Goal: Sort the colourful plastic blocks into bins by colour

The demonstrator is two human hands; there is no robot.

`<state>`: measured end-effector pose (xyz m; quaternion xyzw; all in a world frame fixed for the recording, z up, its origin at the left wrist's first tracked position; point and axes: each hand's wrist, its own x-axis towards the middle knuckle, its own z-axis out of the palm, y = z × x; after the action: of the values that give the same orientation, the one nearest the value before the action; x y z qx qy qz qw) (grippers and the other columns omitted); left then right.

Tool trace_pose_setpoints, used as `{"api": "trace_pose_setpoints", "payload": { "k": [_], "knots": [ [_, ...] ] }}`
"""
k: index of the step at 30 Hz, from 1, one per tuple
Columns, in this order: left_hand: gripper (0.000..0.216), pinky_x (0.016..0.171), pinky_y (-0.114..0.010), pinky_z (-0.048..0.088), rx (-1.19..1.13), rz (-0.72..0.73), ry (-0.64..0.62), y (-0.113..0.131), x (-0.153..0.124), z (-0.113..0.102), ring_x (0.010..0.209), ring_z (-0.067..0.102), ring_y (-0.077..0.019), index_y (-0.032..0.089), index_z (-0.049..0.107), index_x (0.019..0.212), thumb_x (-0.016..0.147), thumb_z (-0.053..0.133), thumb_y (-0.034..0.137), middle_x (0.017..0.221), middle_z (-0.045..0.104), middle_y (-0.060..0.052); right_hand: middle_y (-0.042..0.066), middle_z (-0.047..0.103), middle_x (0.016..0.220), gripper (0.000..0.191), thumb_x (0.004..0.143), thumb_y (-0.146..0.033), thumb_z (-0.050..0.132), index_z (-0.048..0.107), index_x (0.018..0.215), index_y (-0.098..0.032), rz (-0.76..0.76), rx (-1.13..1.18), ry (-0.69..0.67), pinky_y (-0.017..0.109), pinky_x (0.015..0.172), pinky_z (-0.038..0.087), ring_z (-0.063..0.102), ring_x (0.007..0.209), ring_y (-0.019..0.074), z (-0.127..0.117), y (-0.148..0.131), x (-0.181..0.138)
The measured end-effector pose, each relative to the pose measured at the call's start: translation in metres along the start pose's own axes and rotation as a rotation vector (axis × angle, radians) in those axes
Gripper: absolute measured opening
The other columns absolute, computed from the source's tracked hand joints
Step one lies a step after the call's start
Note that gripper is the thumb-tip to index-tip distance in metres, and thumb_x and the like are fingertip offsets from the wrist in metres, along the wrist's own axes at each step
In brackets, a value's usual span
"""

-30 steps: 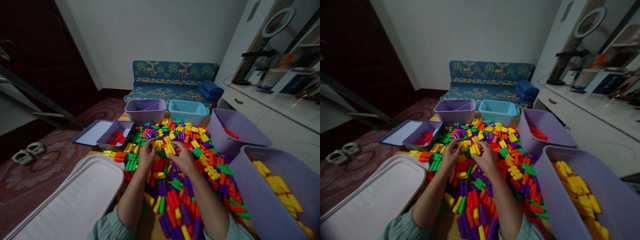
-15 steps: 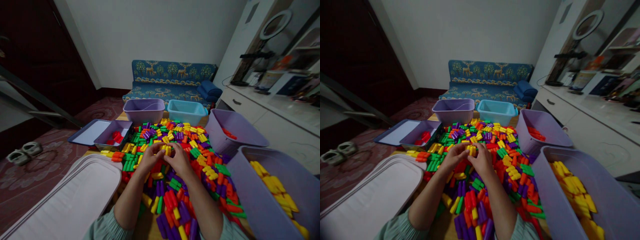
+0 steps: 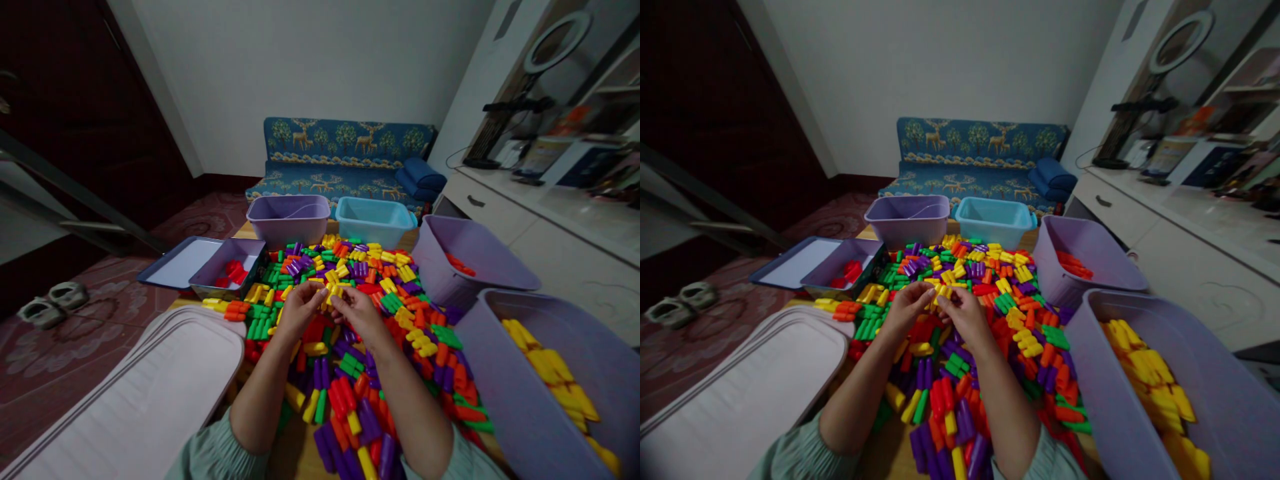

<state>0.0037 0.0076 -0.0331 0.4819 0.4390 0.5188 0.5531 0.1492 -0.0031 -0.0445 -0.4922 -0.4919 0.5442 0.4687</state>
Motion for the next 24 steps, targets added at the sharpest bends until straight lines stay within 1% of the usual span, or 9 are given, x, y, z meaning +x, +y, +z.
{"api": "trace_pose_setpoints", "payload": {
  "k": [3,5,9,12,16,20,24],
  "knots": [
    [0.041,0.054,-0.023,0.047,0.003,0.010,0.016,-0.001,0.000,0.000,0.057,0.057,-0.0116,0.016,0.064,0.078,0.062,0.078,0.051,0.068,0.063,0.001,0.002,0.067,0.082,0.033,0.077,-0.043,0.066,0.065,0.099,-0.018,0.022,0.012,-0.035,0.023,0.052,0.051,0.061,0.060,0.0128,0.002,-0.002,-0.002],
    [0.043,0.055,-0.023,0.049,0.007,0.010,0.016,-0.003,0.001,-0.001,0.060,0.059,-0.0122,0.016,0.065,0.082,0.062,0.078,0.052,0.072,0.065,-0.001,0.002,0.067,0.082,0.034,0.078,-0.042,0.066,0.065,0.102,-0.017,0.031,0.008,-0.042,0.022,0.049,0.050,0.061,0.057,0.0119,0.003,-0.004,-0.003],
    [0.048,0.059,-0.023,0.050,0.022,0.013,-0.016,-0.007,0.002,-0.002,0.066,0.062,-0.0141,0.014,0.066,0.088,0.063,0.077,0.054,0.078,0.068,-0.003,0.001,0.066,0.081,0.047,0.074,-0.038,0.070,0.061,0.115,-0.017,0.034,0.015,-0.026,0.023,0.049,0.050,0.061,0.056,0.0121,0.004,-0.007,-0.004],
    [0.051,0.060,-0.025,0.052,0.023,0.003,-0.034,-0.008,0.002,-0.002,0.068,0.063,-0.0155,0.014,0.066,0.091,0.064,0.076,0.055,0.080,0.069,-0.004,0.001,0.065,0.077,0.054,0.069,-0.036,0.074,0.059,0.117,-0.017,0.026,0.019,0.023,0.024,0.049,0.049,0.060,0.056,0.0130,0.005,-0.007,-0.004],
    [0.052,0.059,-0.024,0.051,0.053,0.007,-0.056,-0.009,0.002,-0.003,0.069,0.063,-0.0160,0.013,0.066,0.097,0.069,0.072,0.056,0.083,0.070,-0.005,0.001,0.064,0.078,0.056,0.065,-0.039,0.077,0.060,0.114,-0.017,0.018,0.012,0.081,0.025,0.049,0.048,0.057,0.055,0.0120,0.005,-0.005,-0.003],
    [0.048,0.059,-0.022,0.049,0.128,0.085,-0.107,-0.010,0.002,-0.005,0.070,0.062,-0.0150,0.012,0.068,0.098,0.079,0.063,0.055,0.086,0.070,-0.007,-0.001,0.062,0.071,0.050,0.065,-0.047,0.076,0.065,0.103,-0.017,-0.004,-0.048,0.089,0.023,0.046,0.043,0.051,0.051,0.0104,0.005,-0.003,-0.003],
    [0.050,0.055,-0.023,0.049,0.143,0.076,-0.154,-0.010,0.002,-0.005,0.062,0.060,-0.0137,0.011,0.068,0.100,0.082,0.059,0.057,0.082,0.069,-0.006,0.000,0.062,0.072,0.047,0.066,-0.052,0.074,0.067,0.097,-0.017,-0.007,-0.085,0.099,0.023,0.045,0.044,0.052,0.052,0.0109,0.005,-0.004,-0.003]
  ]
}}
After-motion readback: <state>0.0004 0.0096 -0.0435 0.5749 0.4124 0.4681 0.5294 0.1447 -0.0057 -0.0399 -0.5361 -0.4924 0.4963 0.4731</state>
